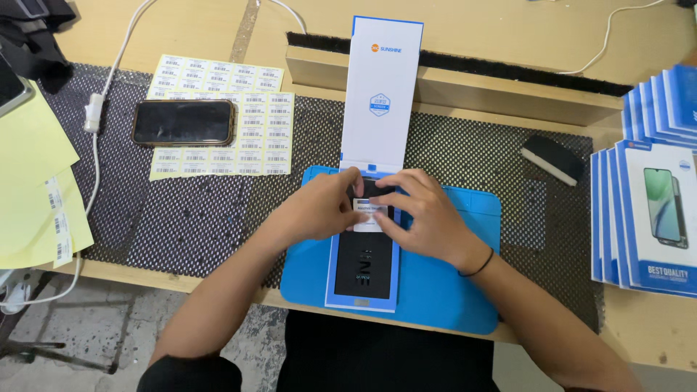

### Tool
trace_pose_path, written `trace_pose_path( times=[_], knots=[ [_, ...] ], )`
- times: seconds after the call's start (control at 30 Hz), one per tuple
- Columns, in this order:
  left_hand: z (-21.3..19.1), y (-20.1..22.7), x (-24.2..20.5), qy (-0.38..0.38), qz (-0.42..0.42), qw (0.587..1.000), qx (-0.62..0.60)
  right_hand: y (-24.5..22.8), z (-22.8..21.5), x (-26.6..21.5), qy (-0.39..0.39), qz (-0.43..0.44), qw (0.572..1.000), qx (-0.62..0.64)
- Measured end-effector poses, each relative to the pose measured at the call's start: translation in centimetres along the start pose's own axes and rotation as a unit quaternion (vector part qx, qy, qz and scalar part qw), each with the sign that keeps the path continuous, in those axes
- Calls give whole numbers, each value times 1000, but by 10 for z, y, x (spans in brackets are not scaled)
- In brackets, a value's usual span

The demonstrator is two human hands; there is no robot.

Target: The person unpacks a phone screen from a protective sleeve, inspects it, and places it into a box. They then stack several boxes, secure them with a rubber band, and apply labels to the boxes.

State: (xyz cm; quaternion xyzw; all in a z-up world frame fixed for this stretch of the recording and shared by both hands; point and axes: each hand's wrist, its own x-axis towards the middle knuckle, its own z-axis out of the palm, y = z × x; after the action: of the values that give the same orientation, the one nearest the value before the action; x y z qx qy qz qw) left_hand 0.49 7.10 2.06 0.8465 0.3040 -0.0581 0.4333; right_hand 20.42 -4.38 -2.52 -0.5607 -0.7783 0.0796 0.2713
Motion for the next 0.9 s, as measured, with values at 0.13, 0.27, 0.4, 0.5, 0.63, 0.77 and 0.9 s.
trace_pose_path(
  times=[0.13,0.27,0.4,0.5,0.63,0.77,0.9],
  knots=[
    [-4,-3,2,53,-4,995,82,-6,0,-1,5,11,1000,4],
    [-6,-6,-1,87,-18,982,164,-4,1,-2,-2,11,1000,-2],
    [-17,-13,-6,189,-4,978,84,-6,-1,0,9,1,1000,-7],
    [-17,-27,10,342,72,936,-40,-7,0,-1,24,-2,1000,-2],
    [-5,-34,30,313,101,917,-227,5,0,-3,101,35,990,91],
    [1,-43,45,281,100,808,-509,9,-10,-5,225,198,919,255],
    [-8,-55,47,213,174,801,-531,23,-15,-7,269,247,871,328]
  ],
)
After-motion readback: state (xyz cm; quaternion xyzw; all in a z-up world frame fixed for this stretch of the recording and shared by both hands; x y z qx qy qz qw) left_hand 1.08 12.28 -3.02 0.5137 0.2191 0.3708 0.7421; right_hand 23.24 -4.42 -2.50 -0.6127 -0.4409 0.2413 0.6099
